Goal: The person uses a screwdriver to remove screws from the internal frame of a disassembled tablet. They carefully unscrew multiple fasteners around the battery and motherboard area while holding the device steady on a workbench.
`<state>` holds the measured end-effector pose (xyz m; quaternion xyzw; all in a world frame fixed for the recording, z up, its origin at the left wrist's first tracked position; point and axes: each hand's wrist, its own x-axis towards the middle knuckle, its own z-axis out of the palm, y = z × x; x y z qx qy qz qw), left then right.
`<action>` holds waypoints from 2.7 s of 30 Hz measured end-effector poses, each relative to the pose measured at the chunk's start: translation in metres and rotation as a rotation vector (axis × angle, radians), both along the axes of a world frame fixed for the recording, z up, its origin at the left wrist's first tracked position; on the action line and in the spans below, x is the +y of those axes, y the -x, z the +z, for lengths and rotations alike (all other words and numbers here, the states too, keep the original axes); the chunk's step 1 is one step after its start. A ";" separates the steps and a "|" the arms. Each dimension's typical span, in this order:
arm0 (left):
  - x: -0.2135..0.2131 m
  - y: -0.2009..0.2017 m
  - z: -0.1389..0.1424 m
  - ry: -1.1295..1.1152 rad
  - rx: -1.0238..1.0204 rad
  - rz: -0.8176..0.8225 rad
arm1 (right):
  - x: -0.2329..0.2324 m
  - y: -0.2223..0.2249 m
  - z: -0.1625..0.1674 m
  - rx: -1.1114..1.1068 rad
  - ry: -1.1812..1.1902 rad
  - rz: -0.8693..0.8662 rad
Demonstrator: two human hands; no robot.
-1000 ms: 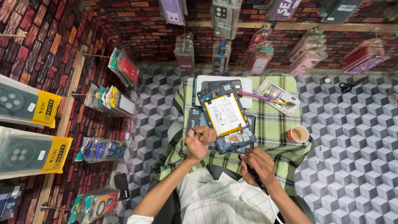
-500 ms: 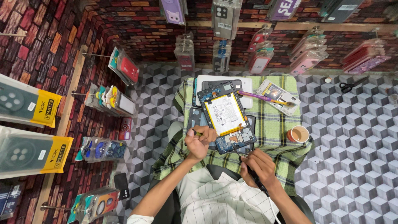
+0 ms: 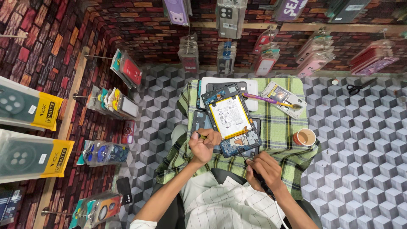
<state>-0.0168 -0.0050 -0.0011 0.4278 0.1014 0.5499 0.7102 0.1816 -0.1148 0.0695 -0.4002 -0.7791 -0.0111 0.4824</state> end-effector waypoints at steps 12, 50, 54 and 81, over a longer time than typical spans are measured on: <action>0.001 -0.001 -0.003 -0.005 -0.002 0.011 | 0.001 0.000 0.003 0.018 -0.020 0.011; 0.001 -0.001 -0.002 -0.007 0.000 -0.002 | -0.001 0.002 0.003 0.017 -0.014 0.015; 0.001 0.000 -0.001 -0.013 0.011 0.001 | 0.001 0.000 0.002 0.033 -0.026 0.016; 0.002 -0.001 -0.002 -0.006 -0.004 0.000 | 0.000 0.004 0.000 0.007 -0.033 0.042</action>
